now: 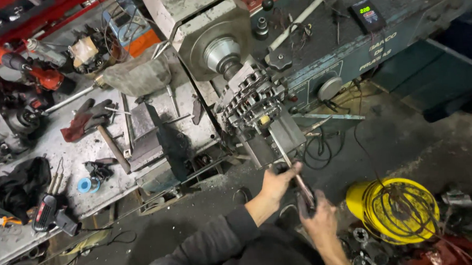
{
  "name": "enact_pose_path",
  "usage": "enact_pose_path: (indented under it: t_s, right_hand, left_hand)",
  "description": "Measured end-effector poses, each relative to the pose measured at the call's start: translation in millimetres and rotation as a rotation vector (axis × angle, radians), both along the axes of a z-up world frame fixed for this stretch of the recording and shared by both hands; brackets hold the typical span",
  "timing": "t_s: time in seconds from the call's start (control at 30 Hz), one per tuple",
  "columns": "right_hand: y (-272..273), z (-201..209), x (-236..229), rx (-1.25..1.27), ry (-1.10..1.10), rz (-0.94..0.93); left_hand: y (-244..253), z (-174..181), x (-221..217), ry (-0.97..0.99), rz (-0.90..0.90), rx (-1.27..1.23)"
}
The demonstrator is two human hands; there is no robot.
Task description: The person uses a wrench to tighten bolts on a mechanical component mounted on a lathe. They briefly move to retrieve the tool from a nearby workbench before returning to continue tightening the bolts on the machinery.
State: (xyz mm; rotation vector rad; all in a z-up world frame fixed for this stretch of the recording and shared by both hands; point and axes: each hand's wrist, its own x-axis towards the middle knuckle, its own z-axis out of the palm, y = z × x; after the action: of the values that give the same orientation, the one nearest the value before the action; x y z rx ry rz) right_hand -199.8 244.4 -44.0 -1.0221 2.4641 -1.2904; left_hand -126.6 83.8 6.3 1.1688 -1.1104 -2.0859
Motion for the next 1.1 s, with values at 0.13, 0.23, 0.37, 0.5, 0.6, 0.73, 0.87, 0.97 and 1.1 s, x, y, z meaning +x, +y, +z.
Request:
enact_pose_path:
  t_s: [0.13,0.23,0.37,0.5,0.6,0.73,0.87,0.97,1.1]
  right_hand:
    - [-13,-35,-9,-0.127,-1.055,-0.159]
    - [-10,-13,8,-0.136,-1.101,-0.195]
    - [-16,0,18,-0.245,-0.252,-0.051]
    - [-15,-47,-6,-0.372,-0.698,-0.160]
    - [-14,-48,-16,-0.167,-1.016,-0.403]
    - [-18,-31,-7,-0.190,-0.352,-0.109]
    - [-14,-97,-28,-0.377,-1.005,-0.041]
    - [-13,-95,-24,-0.629,-1.883,0.042]
    - [-25,-20,-3,-0.474,-1.366,-0.111]
  left_hand:
    - [-9,-21,5,0.159,0.006,0.327]
    - [-10,-33,4,0.160,-0.055,0.222]
    - [-13,-26,9,0.289,-0.174,0.110]
    - [-15,-23,15,0.433,-0.154,0.331]
    - [-15,-44,13,0.325,-0.119,0.293]
    - [-12,-48,17,0.249,-0.094,0.081]
    - [-20,-12,5,0.295,0.053,0.312]
    - [-20,-12,-11,0.382,0.162,0.475]
    - [-22,-10,-25,0.172,0.187,0.352]
